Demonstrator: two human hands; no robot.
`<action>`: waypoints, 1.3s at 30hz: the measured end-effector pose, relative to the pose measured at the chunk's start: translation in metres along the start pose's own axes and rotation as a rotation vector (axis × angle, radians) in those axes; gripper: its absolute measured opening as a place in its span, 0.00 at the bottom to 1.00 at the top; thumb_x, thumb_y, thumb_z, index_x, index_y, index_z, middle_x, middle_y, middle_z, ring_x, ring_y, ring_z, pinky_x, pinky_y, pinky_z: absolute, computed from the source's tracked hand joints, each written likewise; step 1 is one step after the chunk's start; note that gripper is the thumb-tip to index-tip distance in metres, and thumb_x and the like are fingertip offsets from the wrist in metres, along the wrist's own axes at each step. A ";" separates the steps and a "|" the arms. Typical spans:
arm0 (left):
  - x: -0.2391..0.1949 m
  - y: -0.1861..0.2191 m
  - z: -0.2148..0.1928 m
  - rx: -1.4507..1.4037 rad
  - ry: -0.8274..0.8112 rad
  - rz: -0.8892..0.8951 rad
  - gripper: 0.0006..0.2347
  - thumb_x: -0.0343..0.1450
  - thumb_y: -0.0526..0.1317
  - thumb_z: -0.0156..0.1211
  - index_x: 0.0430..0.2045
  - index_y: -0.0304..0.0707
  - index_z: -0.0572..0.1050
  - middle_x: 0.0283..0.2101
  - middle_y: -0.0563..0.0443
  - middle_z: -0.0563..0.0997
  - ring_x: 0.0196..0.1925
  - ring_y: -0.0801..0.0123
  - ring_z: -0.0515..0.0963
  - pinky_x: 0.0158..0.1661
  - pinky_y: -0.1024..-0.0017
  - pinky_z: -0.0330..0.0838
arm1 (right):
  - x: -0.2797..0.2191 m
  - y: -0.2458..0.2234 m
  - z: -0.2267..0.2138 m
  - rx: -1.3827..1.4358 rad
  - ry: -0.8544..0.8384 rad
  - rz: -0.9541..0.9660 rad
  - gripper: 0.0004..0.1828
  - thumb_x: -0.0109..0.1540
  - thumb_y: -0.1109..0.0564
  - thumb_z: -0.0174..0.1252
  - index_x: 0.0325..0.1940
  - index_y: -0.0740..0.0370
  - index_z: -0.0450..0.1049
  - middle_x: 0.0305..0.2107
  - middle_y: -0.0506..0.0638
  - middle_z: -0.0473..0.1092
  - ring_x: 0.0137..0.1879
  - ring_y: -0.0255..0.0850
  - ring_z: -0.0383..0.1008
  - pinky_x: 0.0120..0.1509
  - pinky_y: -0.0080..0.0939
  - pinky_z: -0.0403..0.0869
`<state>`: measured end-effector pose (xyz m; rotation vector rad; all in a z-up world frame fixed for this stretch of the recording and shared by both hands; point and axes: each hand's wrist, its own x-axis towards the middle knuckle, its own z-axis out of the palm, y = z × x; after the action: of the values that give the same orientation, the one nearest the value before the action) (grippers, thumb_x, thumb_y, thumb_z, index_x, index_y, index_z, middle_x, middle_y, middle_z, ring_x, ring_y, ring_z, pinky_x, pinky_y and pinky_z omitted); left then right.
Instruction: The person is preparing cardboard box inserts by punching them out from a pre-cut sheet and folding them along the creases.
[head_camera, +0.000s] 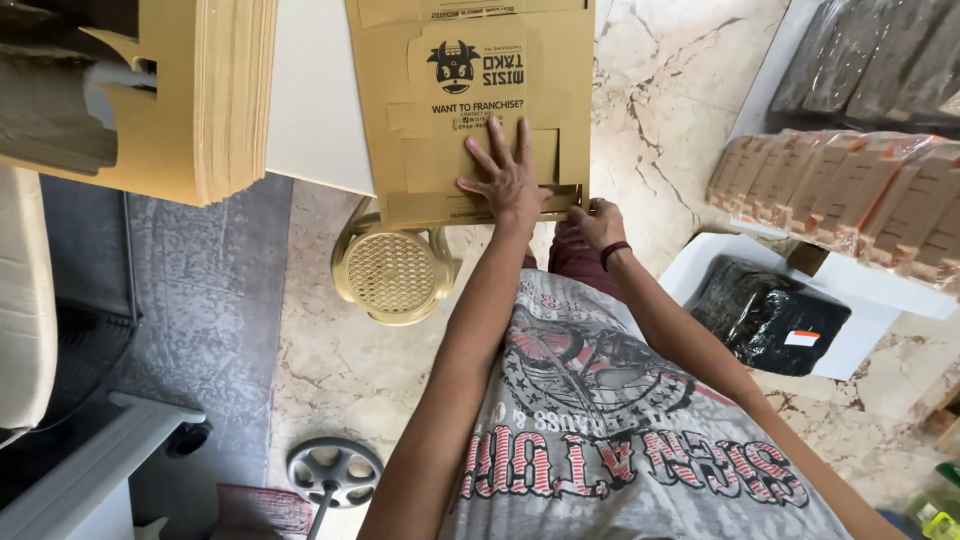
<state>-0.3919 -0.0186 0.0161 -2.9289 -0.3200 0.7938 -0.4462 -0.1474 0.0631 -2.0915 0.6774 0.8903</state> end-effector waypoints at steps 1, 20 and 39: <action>0.002 -0.003 0.003 -0.115 -0.050 0.043 0.62 0.55 0.66 0.79 0.76 0.59 0.33 0.78 0.35 0.29 0.76 0.21 0.32 0.51 0.07 0.38 | -0.003 -0.003 -0.006 0.029 -0.030 0.014 0.34 0.63 0.39 0.66 0.63 0.66 0.72 0.49 0.63 0.76 0.61 0.54 0.75 0.65 0.53 0.73; -0.019 -0.025 -0.042 -0.212 -0.072 0.173 0.54 0.63 0.59 0.77 0.77 0.57 0.37 0.78 0.34 0.28 0.76 0.22 0.37 0.58 0.13 0.47 | 0.070 0.040 -0.015 0.511 -0.163 -0.046 0.15 0.56 0.58 0.76 0.38 0.64 0.76 0.28 0.49 0.72 0.34 0.37 0.77 0.39 0.27 0.80; -0.007 -0.011 -0.026 -0.324 -0.177 0.035 0.56 0.63 0.68 0.73 0.77 0.57 0.34 0.79 0.43 0.24 0.76 0.19 0.28 0.51 0.06 0.42 | 0.086 0.060 -0.010 -0.256 0.115 -0.235 0.16 0.57 0.43 0.72 0.34 0.58 0.81 0.24 0.57 0.77 0.36 0.53 0.81 0.41 0.48 0.78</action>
<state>-0.3868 -0.0101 0.0438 -3.1730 -0.4523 1.1055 -0.4305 -0.2049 -0.0238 -2.4058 0.3784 0.7608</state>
